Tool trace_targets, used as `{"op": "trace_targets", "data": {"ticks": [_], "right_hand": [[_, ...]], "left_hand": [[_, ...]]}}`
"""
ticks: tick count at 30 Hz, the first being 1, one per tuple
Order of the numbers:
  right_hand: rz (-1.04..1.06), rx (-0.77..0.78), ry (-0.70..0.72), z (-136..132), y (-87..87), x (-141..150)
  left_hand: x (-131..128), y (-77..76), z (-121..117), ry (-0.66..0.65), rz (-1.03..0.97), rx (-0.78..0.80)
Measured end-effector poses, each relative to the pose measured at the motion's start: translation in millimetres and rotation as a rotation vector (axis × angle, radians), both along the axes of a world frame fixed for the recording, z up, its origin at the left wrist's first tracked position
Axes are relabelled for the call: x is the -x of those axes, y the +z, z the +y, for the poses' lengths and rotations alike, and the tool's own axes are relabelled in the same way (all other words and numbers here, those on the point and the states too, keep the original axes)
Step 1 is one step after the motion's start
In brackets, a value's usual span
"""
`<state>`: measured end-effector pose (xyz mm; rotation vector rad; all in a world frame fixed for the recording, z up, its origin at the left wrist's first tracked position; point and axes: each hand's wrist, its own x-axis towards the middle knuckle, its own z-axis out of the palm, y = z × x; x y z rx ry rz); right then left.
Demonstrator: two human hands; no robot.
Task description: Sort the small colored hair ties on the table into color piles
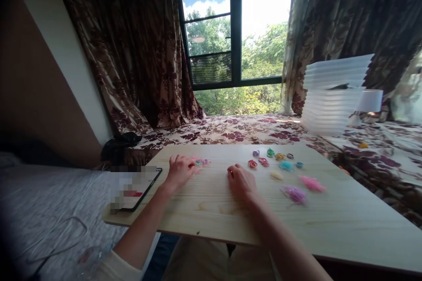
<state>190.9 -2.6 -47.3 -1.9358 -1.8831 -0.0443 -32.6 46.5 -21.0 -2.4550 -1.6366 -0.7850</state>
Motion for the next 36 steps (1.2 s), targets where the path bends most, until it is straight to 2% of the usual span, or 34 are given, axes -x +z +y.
{"op": "trace_targets", "data": {"ticks": [4, 9, 14, 23, 28, 36], "right_hand": [[-0.007, -0.021, 0.006, 2, -0.8, 0], [-0.012, -0.011, 0.014, 2, -1.2, -1], [-0.018, 0.002, 0.006, 0, 2.6, 1], [-0.011, 0.015, 0.002, -1, 2.9, 2], [0.0, 0.008, 0.0, -2, 3.0, 2], [0.0, -0.004, 0.007, -1, 1.1, 2]], "left_hand": [[26, 4.1, 9, 0.065, 0.076, 0.007], [39, 4.2, 10, 0.046, 0.144, 0.035], [41, 5.4, 1, 0.011, 0.218, 0.056], [32, 7.2, -5, -0.151, 0.362, -0.002], [29, 7.0, -2, -0.17, 0.413, 0.007], [27, 8.3, 2, -0.194, 0.38, 0.042]]}}
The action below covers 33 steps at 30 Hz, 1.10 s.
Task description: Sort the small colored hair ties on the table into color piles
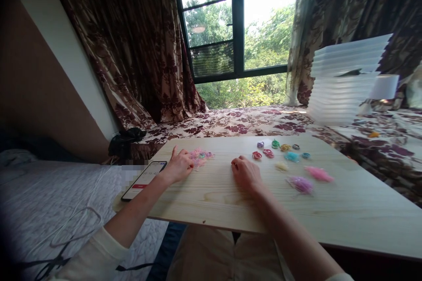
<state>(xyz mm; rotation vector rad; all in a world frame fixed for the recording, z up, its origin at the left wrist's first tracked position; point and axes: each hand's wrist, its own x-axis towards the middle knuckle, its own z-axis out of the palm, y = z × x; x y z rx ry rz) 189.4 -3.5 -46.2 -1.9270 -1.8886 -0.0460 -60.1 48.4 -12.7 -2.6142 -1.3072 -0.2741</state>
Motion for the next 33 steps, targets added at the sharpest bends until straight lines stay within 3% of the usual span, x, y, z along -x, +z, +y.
{"op": "trace_targets", "data": {"ticks": [10, 18, 29, 33], "right_hand": [[0.006, 0.004, 0.003, 1, -0.8, -1], [0.004, 0.0, -0.002, 0, -0.7, 1], [0.021, -0.029, 0.049, -3, 1.2, 1], [0.038, -0.052, 0.127, -5, 1.2, 2]], "left_hand": [[-10, 8.3, 0, -0.004, 0.054, 0.055], [-7, -0.7, -10, -0.039, -0.003, 0.02], [-77, -12.9, -17, -0.081, -0.287, 0.004], [-88, -18.0, -20, -0.069, -0.341, 0.009]]}}
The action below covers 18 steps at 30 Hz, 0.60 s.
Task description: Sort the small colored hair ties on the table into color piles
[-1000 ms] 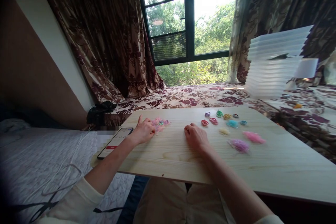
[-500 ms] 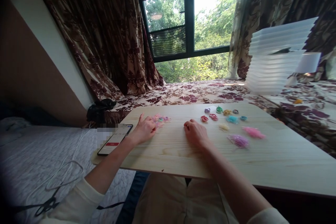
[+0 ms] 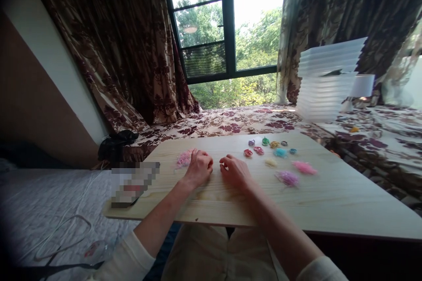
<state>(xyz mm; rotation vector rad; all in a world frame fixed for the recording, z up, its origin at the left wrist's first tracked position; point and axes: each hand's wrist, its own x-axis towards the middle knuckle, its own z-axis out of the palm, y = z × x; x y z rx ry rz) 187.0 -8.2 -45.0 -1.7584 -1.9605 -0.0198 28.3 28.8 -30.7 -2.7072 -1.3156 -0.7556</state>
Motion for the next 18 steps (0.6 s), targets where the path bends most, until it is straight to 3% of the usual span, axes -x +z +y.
{"op": "trace_targets", "data": {"ticks": [6, 18], "right_hand": [[-0.003, -0.011, 0.058, -0.7, -1.0, 0.1], [-0.011, -0.085, 0.09, -3.3, -0.6, 0.8]], "left_hand": [[1.1, -2.7, -1.4, 0.011, -0.065, -0.045], [-5.3, -4.8, -4.8, 0.034, -0.169, 0.037]]}}
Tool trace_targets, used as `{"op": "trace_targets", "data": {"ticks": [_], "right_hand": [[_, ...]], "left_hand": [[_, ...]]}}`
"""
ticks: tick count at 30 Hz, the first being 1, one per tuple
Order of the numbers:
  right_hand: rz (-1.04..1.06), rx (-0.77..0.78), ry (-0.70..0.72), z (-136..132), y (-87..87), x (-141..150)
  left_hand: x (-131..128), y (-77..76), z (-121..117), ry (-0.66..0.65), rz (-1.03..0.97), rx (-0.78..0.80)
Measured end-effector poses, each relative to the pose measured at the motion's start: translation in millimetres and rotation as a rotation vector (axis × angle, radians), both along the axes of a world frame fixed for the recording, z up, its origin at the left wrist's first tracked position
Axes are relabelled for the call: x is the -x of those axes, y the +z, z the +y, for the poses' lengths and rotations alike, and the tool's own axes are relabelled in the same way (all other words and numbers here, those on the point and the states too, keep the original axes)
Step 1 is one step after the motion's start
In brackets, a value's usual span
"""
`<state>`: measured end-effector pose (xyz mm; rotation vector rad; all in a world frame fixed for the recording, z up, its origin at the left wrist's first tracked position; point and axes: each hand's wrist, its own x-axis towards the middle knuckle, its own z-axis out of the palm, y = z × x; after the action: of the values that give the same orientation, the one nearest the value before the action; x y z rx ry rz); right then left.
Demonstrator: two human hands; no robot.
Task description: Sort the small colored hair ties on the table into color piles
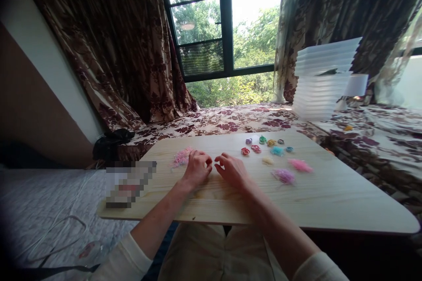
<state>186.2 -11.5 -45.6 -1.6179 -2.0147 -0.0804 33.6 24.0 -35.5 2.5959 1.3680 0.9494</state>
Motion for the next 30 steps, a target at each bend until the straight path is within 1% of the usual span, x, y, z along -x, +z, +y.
{"op": "trace_targets", "data": {"ticks": [6, 11, 14, 17, 19, 22, 27, 30], "right_hand": [[-0.008, -0.025, 0.006, -1, 2.1, -1], [0.036, -0.029, -0.019, -3, 5.2, 0], [0.034, -0.006, -0.038, -5, 12.4, -1], [0.005, 0.022, -0.06, -13, 23.8, -8], [-0.002, 0.013, -0.069, -22, 31.4, -20], [0.008, -0.022, -0.101, -40, 39.6, -48], [0.026, -0.029, -0.25, -76, 45.0, -106], [0.037, -0.034, -0.343, -94, 46.6, -134]], "left_hand": [[4, -0.7, 1, -0.002, 0.013, 0.01], [10, -2.4, 3, 0.015, 0.064, -0.033], [11, -3.2, 3, 0.02, 0.085, -0.068], [11, -4.4, 3, 0.024, 0.096, -0.09], [11, -5.8, 3, 0.022, 0.089, -0.099], [11, -8.3, 4, 0.01, 0.067, -0.119], [11, -10.2, 5, 0.002, 0.048, -0.155], [11, -10.0, 5, 0.001, 0.048, -0.163]]}}
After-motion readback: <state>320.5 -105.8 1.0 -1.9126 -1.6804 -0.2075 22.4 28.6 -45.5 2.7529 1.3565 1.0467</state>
